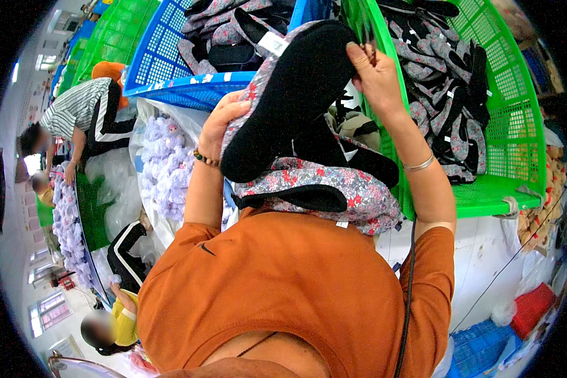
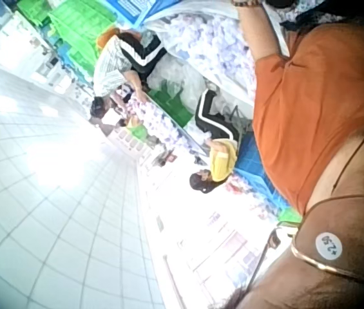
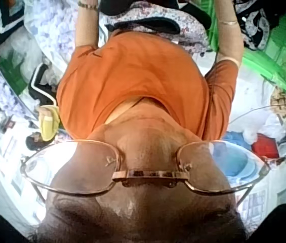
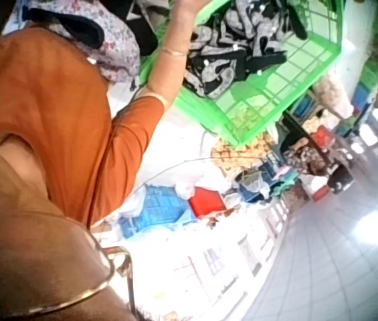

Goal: The person uses a pair of scissors to trim excess fabric and loose threads from the edges of floral-patterned slip-on shoes. They handle the shoes one at a time, rotating them to access different sides, and place the finished shoes into a blue basket.

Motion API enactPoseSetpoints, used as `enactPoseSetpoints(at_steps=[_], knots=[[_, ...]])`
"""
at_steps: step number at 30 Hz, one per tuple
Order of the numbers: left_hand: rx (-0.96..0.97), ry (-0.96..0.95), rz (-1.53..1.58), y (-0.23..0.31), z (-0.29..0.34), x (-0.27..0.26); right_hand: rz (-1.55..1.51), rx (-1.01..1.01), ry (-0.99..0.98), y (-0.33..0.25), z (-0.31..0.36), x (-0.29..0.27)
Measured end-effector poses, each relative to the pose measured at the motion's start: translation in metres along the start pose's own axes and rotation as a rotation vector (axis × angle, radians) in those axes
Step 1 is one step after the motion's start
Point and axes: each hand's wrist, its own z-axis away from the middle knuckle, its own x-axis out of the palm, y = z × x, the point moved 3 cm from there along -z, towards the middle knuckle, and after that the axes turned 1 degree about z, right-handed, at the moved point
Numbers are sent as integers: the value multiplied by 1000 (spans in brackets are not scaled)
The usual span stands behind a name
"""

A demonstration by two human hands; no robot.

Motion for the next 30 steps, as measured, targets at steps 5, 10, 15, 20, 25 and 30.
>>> enactPoseSetpoints(at_steps=[5, 10, 15, 20, 25, 30], knots=[[3, -121, 256, -12, 2, -21, 164, -75, -124, -14, 9, 8], [69, -185, 244, -28, 7, -37, 130, -93, -182, -14, 16, 9], [92, -22, 285, -41, 7, -45, 105, -95, -244, -16, 15, 9], [92, -10, 380, -46, 1, -55, 142, -144, -304, -18, 13, 10], [153, 121, 375, -44, 2, -37, 241, -215, -296, -30, 19, 19], [160, 58, 481, -44, 3, -32, 244, -247, -352, -28, 19, 17]])
